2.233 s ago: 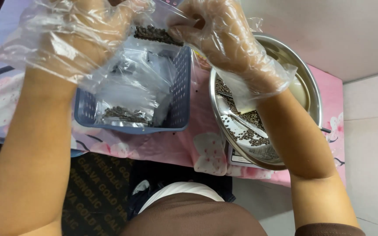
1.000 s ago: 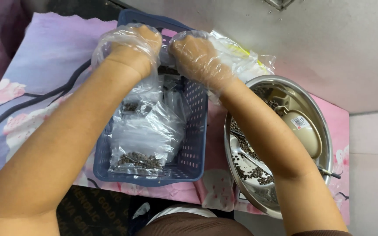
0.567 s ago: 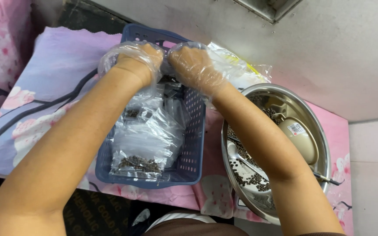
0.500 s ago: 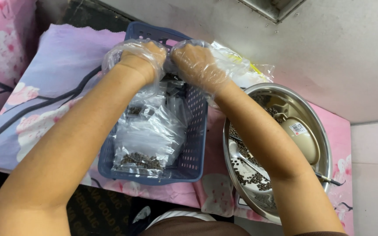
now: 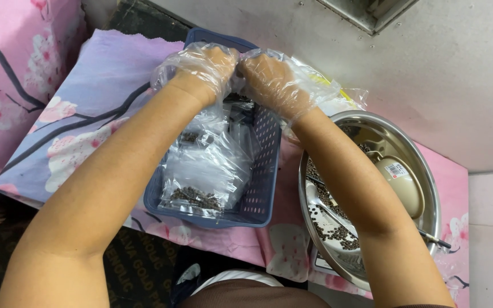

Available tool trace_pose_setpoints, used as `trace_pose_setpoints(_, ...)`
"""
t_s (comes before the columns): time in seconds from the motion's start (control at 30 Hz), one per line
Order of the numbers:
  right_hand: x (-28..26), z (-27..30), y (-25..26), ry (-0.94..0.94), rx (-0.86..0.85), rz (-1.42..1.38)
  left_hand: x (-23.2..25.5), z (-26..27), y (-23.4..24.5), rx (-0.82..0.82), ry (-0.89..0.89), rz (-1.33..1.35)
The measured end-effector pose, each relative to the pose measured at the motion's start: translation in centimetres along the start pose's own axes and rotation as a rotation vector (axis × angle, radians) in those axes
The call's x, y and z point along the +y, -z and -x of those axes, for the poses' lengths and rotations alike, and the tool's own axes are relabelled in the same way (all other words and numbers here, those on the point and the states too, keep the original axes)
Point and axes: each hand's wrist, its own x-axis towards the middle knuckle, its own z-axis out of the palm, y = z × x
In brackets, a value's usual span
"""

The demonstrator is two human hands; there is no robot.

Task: The person places small black seeds into individual plastic bags using their hands and a spoon, then organizes the bags in a basket.

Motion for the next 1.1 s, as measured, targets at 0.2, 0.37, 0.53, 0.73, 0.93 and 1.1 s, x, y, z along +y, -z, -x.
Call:
trace_pose_setpoints(0.2,0.6,0.3,-0.1,0.125,0.128,-0.087,0.0,0.7,0.1,0.064,-0.010,0.024)
trace_pose_setpoints(0.37,0.9,1.0,0.2,0.162,0.285,-0.057,0.2,1.2,0.4,0.088,-0.027,0.034)
trace_pose_setpoints(0.53,0.7,2.9,2.5,0.263,0.423,-0.085,1.7,5.1,3.1,0.062,0.059,0.116)
trace_pose_setpoints(0.73,0.9,6.7,5.0,0.208,0.345,-0.140,4.4,8.1,4.8,0.102,0.015,0.135)
trace_pose_setpoints(0.93,2.7,11.8,6.2,0.173,0.513,0.037,8.0,9.0,4.8,0.161,-0.071,0.106)
trace_pose_setpoints(1.1,5.0,17.4,5.7,0.190,0.657,0.083,10.7,6.7,1.8,0.316,-0.289,0.000)
